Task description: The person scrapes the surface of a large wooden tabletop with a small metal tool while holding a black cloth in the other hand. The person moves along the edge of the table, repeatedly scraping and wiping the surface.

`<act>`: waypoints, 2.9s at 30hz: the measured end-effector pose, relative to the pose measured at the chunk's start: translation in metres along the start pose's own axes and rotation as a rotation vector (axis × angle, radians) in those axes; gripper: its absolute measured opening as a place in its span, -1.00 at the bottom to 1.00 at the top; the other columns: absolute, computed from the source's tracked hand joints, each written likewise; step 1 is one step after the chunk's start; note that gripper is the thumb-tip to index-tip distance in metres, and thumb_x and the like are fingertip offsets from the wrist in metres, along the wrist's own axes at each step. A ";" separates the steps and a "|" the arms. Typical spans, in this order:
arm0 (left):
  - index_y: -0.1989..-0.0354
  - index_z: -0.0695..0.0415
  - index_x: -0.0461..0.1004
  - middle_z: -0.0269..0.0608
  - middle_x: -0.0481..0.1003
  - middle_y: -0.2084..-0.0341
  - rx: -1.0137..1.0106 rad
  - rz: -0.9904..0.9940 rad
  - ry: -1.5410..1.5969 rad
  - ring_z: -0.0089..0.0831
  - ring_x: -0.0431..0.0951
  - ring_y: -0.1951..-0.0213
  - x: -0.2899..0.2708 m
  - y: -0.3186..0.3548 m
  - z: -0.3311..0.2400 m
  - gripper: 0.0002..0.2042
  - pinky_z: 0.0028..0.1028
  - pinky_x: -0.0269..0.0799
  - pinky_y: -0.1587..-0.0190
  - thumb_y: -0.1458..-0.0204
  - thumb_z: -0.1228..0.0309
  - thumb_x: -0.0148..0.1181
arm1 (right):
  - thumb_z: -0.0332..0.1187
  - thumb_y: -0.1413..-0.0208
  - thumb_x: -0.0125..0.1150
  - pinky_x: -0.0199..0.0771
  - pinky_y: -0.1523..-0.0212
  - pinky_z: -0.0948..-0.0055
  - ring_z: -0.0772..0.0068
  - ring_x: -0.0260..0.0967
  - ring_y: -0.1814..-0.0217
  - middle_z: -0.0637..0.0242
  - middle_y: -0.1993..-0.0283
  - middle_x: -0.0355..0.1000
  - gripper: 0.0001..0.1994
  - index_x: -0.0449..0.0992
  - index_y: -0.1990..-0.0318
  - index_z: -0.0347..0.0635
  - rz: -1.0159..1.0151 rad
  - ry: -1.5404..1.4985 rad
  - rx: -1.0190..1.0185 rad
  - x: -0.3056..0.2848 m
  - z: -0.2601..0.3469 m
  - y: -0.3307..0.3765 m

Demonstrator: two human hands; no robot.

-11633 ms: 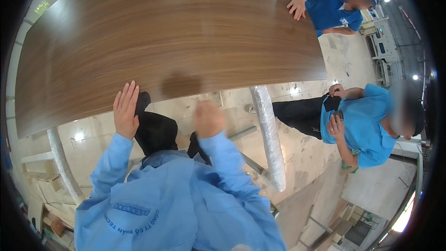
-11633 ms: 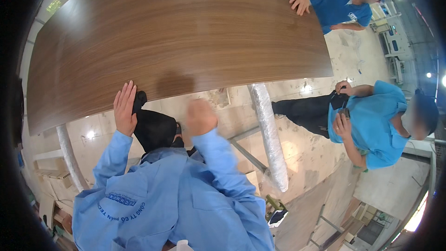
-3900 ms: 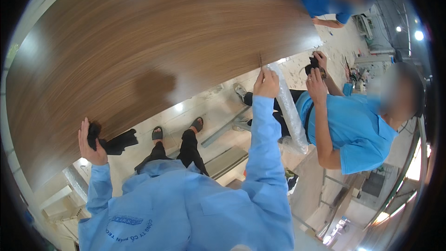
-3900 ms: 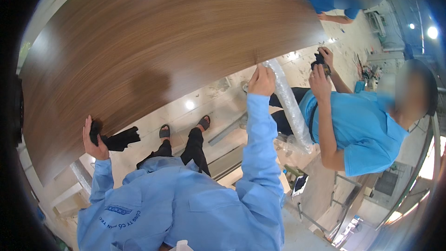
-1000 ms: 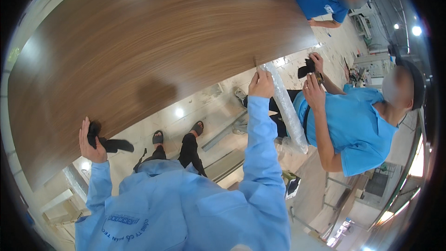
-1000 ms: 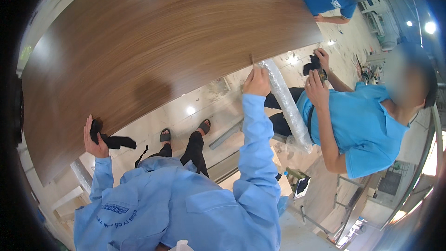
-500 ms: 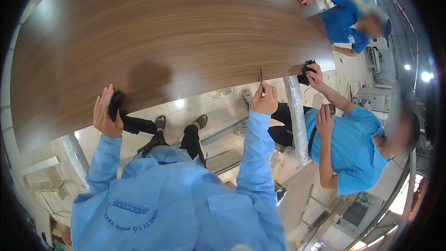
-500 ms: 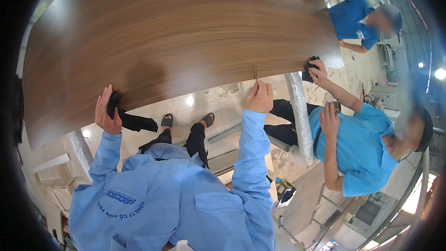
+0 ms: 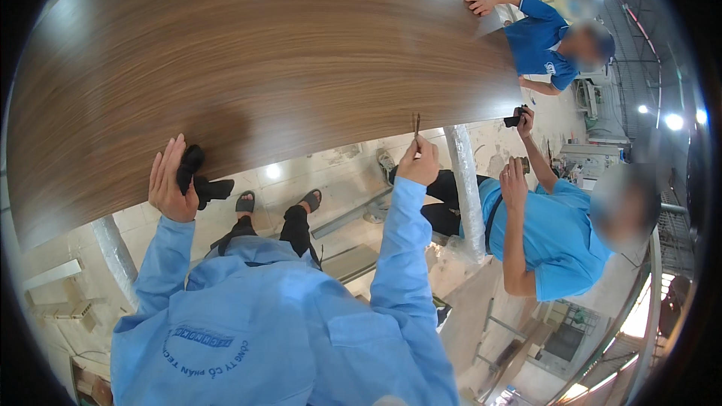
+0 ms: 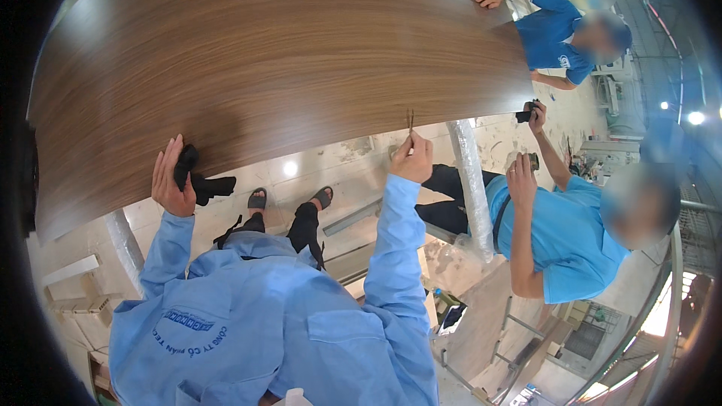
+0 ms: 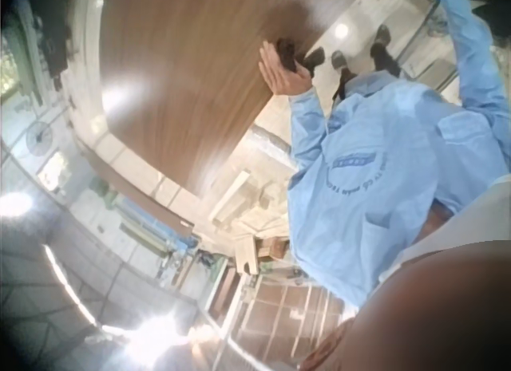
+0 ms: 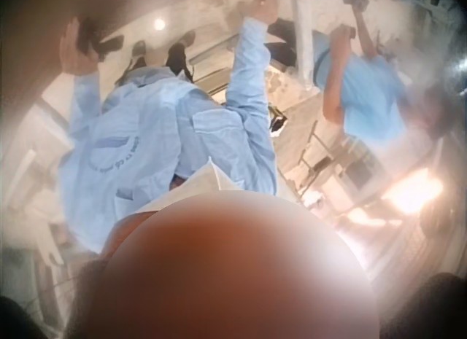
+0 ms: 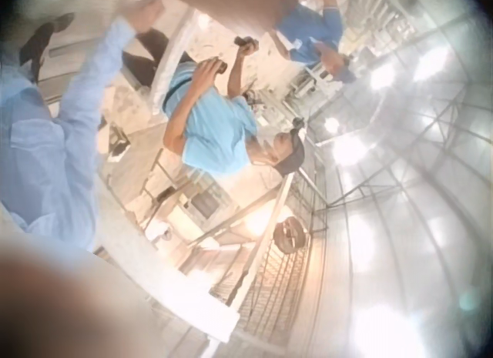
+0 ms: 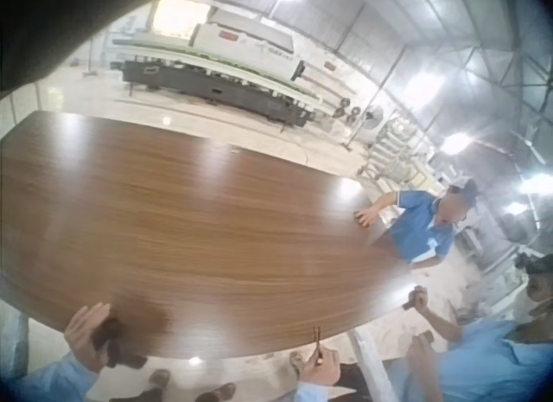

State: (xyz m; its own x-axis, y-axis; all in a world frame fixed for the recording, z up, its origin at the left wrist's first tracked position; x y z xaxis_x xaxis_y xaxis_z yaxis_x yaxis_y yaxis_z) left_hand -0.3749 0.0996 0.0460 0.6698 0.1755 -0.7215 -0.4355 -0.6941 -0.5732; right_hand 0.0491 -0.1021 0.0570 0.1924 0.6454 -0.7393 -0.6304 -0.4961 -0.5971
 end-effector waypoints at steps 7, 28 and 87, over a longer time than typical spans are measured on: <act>-0.25 0.17 0.48 -0.13 0.55 -0.22 0.016 -0.008 -0.020 -0.14 0.49 -0.30 0.003 0.002 0.002 -0.54 -0.15 0.33 -0.37 -0.13 0.53 0.04 | -0.53 -0.02 0.37 0.56 0.25 0.16 0.04 0.53 0.26 0.17 0.24 0.53 -0.83 0.61 0.21 -0.14 0.165 -0.214 -0.167 0.007 0.077 0.077; -0.21 0.19 0.52 -0.10 0.58 -0.17 -0.002 -0.040 -0.005 -0.11 0.53 -0.26 0.002 -0.004 -0.002 -0.53 -0.12 0.36 -0.34 -0.07 0.55 0.07 | -0.59 -0.09 0.38 0.55 0.25 0.44 0.32 0.54 0.27 0.18 0.26 0.58 -0.87 0.64 0.19 -0.27 0.319 -0.800 0.143 0.035 0.113 0.099; -0.53 0.35 -0.04 0.11 -0.02 -0.54 0.757 0.577 -0.041 -0.04 -0.08 -0.58 0.340 -0.141 -0.424 -0.13 0.08 -0.25 -0.56 0.03 0.56 0.21 | -0.45 -0.15 0.38 0.54 0.40 0.39 0.34 0.53 0.39 0.21 0.32 0.55 -0.89 0.60 0.22 -0.27 -0.430 -0.657 0.749 -0.043 -0.290 -0.022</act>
State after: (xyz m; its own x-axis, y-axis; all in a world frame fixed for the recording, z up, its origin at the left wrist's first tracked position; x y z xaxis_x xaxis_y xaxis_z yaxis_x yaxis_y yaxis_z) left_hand 0.1693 -0.0391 0.0465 0.2146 -0.0185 -0.9765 -0.9758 -0.0471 -0.2135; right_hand 0.2731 -0.2873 0.0120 0.2071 0.9759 -0.0689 -0.9482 0.1829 -0.2599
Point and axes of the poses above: each hand's wrist, its own y-axis away from the middle knuckle, its own x-axis out of the palm, z = x × y, the point moved 4 cm from there along -y, towards the middle knuckle
